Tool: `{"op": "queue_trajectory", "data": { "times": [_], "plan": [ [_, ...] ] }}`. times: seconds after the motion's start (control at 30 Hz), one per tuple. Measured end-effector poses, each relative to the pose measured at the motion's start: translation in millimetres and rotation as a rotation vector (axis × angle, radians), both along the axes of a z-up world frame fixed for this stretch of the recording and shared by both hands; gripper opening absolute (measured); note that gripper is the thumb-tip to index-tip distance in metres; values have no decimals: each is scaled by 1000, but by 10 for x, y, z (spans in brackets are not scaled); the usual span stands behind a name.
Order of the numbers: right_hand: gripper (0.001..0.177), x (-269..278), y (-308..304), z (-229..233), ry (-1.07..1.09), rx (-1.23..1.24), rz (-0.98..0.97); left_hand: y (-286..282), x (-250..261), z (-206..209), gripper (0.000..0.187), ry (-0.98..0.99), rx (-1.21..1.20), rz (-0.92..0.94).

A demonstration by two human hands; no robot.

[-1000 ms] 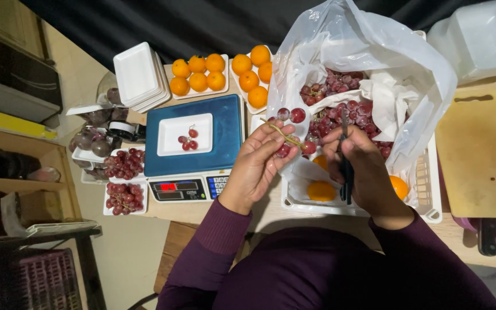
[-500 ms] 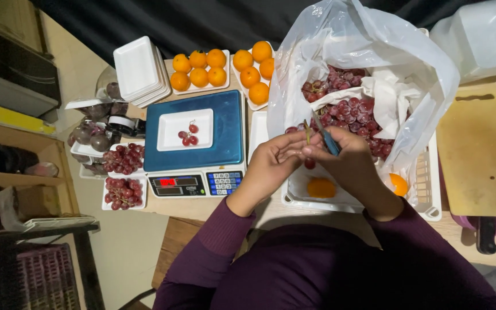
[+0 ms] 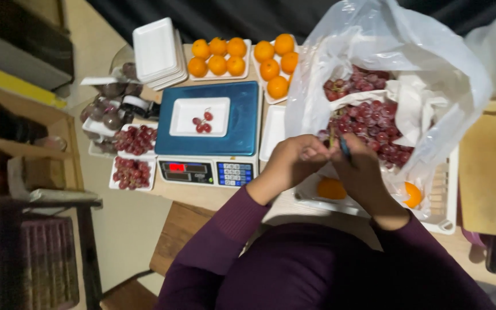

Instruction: Picking grapes from a bulk bag, trimming stems with a knife, weighing them on a digital scale, and placing them into small plastic trays for packaging.

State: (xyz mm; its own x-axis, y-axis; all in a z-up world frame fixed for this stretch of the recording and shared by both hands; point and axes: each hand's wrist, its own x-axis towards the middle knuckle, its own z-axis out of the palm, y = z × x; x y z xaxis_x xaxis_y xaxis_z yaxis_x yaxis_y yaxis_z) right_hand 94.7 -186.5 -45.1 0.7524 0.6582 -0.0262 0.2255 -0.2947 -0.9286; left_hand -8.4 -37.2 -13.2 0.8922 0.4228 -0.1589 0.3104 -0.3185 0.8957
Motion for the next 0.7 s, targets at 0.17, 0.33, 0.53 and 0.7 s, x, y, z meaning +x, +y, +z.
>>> {"op": "queue_trajectory", "data": {
  "times": [0.17, 0.33, 0.53, 0.7],
  "plan": [
    [30, -218, -61, 259, 137, -15, -96, 72, 115, -534, 10, -37, -478, -190],
    [25, -170, -111, -27, 125, -7, -145, 81, 79, -560, 8, -128, -710, -262],
    [15, 289, -431, -266, 384, 268, -308, 74, -54, 89, 6, 2, -692, -278],
    [23, 654, -975, 218, 329, 45, -448, 893, -405, 96, 7, 80, -641, 22]
  ]
}}
